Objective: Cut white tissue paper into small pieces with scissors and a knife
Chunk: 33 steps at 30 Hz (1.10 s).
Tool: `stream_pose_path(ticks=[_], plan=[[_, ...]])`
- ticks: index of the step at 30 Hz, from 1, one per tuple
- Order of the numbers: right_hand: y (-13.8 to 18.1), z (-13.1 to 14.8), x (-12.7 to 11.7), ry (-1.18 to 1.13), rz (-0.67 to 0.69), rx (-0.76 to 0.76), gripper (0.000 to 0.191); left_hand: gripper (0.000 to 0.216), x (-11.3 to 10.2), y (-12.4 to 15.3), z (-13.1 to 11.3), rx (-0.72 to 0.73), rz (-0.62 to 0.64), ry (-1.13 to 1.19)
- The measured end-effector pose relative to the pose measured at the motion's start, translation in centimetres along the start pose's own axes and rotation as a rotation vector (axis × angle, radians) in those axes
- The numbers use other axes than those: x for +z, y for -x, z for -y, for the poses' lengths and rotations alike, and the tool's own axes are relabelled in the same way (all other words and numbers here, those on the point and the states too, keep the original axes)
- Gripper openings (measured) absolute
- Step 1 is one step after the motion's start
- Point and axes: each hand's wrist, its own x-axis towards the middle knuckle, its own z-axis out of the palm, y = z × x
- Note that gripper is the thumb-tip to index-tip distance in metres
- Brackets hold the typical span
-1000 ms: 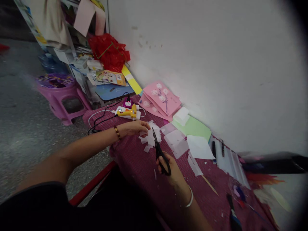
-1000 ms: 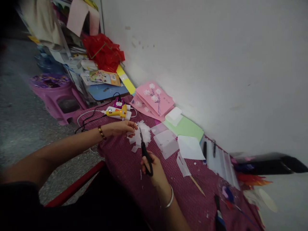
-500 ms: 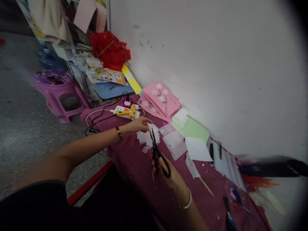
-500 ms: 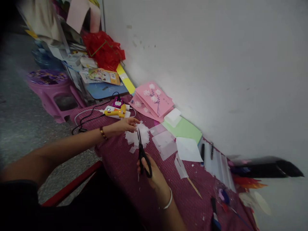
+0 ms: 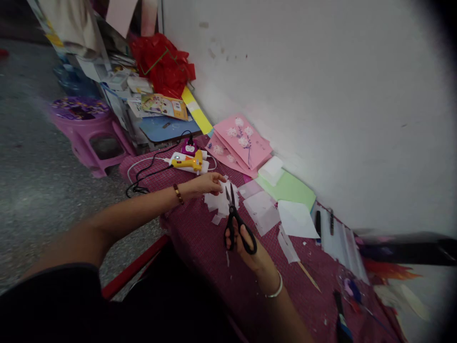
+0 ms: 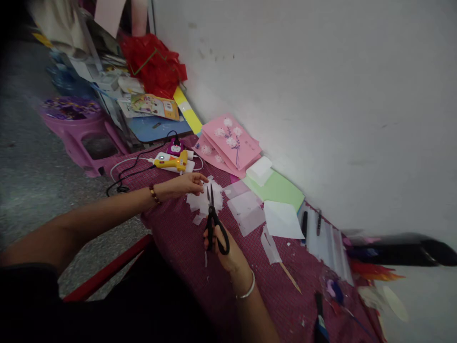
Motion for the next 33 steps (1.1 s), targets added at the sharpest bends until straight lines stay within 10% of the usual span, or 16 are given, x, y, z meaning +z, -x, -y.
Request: stream_pose_path(ticks=[11, 20, 28, 33], plan=[[2.1, -0.8, -1.4, -0.316, 0.131, 0.099, 0.065, 0.018, 0.3, -0.7, -1.8, 0.062, -0.149, -0.078], [1.7, -0.9, -0.7, -0.408, 0.176, 0.14, 0.062, 0.049, 1.3, -1.4, -1.9, 0.008, 0.411, -0.042], [4.4, -1.8, -2.4, -0.432, 0.148, 0.108, 0.063, 0.045, 0.5, -2.5, -4.2, 0.163, -0.049, -0.251], [6.0, -3.2, -3.6, -0.402, 0.151, 0.05, 0.059, 0.036, -0.3, -2.2, -5.2, 0.087, -0.037, -0.484]])
